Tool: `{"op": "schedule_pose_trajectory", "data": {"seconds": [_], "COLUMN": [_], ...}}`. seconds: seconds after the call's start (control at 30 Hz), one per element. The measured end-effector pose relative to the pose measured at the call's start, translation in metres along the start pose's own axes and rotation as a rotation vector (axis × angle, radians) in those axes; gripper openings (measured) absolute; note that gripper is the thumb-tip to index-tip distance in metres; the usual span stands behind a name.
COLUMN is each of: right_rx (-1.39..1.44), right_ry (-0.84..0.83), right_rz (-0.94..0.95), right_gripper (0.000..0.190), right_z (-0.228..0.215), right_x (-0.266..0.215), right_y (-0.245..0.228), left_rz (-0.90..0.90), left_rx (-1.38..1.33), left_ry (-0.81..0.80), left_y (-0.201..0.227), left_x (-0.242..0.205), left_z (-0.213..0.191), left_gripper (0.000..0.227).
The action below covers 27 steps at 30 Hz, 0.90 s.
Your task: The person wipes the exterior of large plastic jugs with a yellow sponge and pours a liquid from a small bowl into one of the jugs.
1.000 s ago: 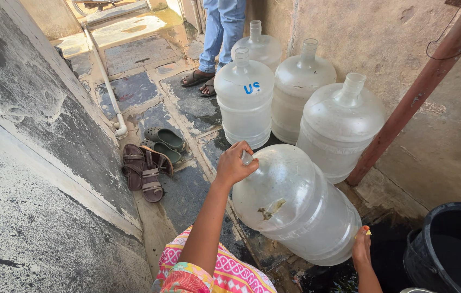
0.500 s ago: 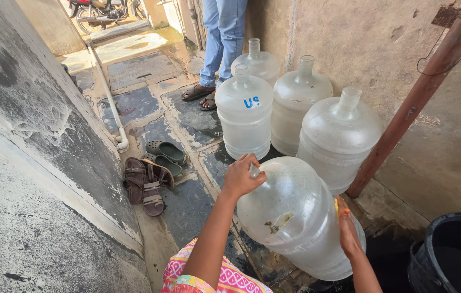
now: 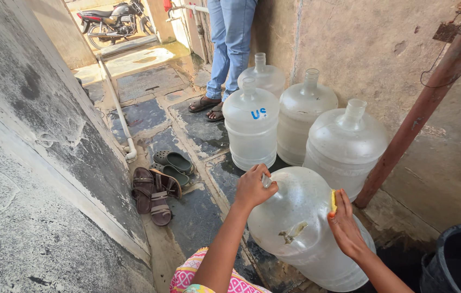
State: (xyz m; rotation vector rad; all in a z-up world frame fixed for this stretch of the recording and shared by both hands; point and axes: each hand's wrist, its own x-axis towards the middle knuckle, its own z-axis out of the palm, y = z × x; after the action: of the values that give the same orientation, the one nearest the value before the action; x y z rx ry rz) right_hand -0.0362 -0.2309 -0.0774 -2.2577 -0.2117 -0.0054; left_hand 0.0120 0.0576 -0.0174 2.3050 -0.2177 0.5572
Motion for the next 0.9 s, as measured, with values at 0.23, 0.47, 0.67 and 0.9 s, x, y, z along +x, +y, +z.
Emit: {"op": "schedule_pose_trajectory", "data": {"seconds": [0.23,0.47,0.67,0.9], "right_rx": [-0.007,-0.103,-0.149,-0.182], "right_ry": [0.111,0.073,0.073,0.082], "right_rz": [-0.037,-0.111,-0.155,-0.181], "right_gripper": [0.111,0.114,0.111,0.111], "right_z": [0.025,0.03,0.027,0.024], "right_x": [-0.003,-0.002,-0.006,-0.008], "right_y": [0.033,0.041,0.042,0.046], "left_rz": [0.004,-0.046,-0.036,-0.03], "left_rx": [-0.011,-0.022,-0.009,-0.003], "left_ry": [0.01,-0.03,-0.045,-0.043], "left_y": [-0.004,-0.012,-0.009,-0.004], "left_x": [-0.004,-0.002,-0.001,-0.001], "left_z": [-0.002,-0.006,-0.007,-0.006], "left_gripper": [0.033,0.034,0.033,0.034]}}
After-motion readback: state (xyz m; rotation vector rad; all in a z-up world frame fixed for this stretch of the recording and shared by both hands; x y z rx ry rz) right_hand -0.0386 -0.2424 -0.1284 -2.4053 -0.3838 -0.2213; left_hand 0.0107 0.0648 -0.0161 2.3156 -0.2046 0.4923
